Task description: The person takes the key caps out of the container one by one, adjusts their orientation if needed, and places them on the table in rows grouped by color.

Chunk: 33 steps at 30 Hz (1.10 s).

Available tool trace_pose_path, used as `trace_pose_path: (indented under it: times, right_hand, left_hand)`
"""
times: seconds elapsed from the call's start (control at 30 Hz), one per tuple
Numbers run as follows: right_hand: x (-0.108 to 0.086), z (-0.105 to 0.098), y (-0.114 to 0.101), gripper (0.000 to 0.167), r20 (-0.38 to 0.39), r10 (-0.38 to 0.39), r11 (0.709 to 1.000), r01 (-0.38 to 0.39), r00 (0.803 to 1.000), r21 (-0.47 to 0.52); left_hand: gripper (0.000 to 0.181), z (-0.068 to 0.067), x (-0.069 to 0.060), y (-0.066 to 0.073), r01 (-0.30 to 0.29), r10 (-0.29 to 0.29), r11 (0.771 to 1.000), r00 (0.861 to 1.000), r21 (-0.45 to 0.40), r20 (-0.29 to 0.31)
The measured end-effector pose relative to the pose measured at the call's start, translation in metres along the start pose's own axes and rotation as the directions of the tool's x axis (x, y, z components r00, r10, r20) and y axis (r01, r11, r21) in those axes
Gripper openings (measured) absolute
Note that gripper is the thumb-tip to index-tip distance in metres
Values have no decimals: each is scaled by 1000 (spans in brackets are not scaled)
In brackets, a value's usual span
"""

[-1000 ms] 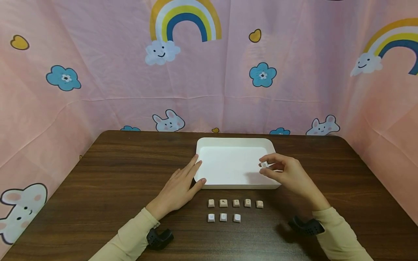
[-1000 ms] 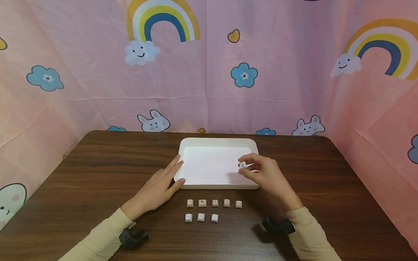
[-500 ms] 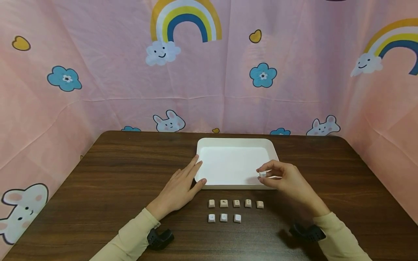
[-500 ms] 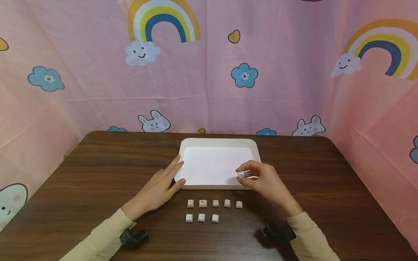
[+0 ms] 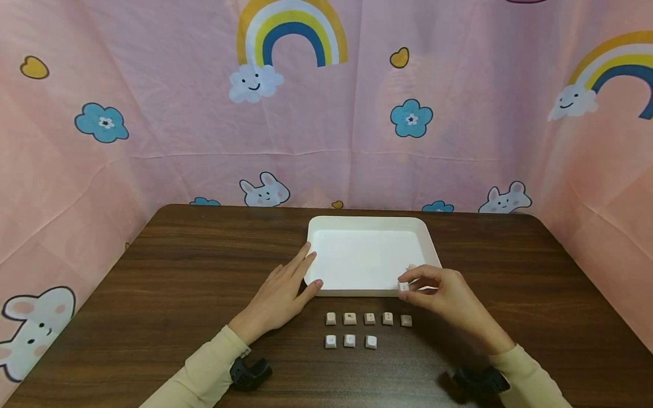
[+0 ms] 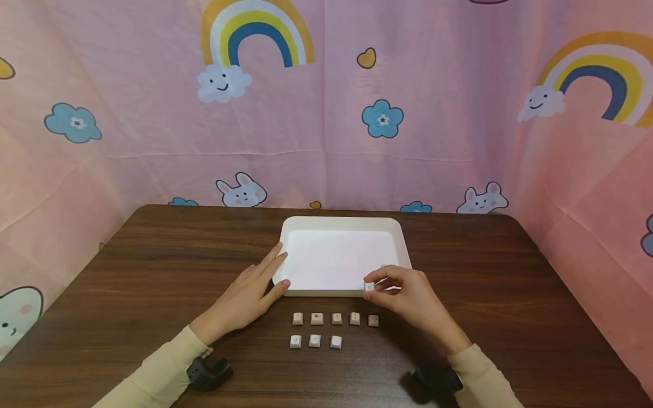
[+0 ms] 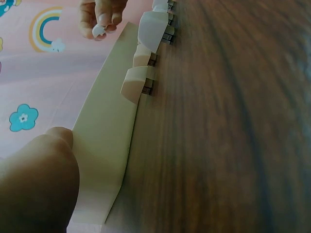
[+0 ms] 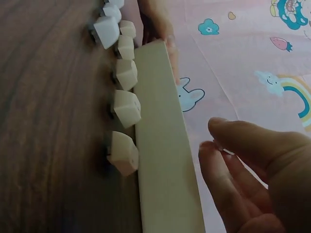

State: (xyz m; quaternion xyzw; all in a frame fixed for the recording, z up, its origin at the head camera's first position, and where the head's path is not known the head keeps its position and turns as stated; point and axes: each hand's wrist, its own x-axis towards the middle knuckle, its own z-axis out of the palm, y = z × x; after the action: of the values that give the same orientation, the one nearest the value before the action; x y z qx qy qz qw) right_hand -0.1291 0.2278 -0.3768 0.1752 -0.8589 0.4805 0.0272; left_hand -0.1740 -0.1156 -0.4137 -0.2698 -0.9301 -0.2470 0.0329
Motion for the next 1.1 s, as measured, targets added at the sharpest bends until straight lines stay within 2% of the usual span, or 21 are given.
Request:
trace_pose_path:
  times: [0.27, 0.53, 0.7, 0.87, 1.1]
  right_hand:
    - [-12, 6, -1, 23, 30, -47, 999, 47, 998, 1]
    - [-28, 14, -4, 22, 66, -35, 999, 35, 997, 8]
    - [-34, 20, -3, 19, 97, -114, 993, 110, 989, 47]
    - [-38, 26, -2, 18, 110, -168, 986, 168, 980, 8]
    - [-43, 32, -3, 17, 153, -153, 987, 160, 976, -32]
  left_hand:
    - [72, 1, -1, -1, 3, -3, 1000, 1000, -2, 2]
    - [72, 1, 0, -1, 2, -2, 1000, 1000, -2, 0]
    - [72, 1, 0, -1, 3, -3, 1000, 1000, 3, -4]
    - [71, 1, 1, -1, 2, -2, 1000, 1000, 1, -4]
    - [71, 0, 1, 0, 2, -2, 1000, 1000, -1, 2]
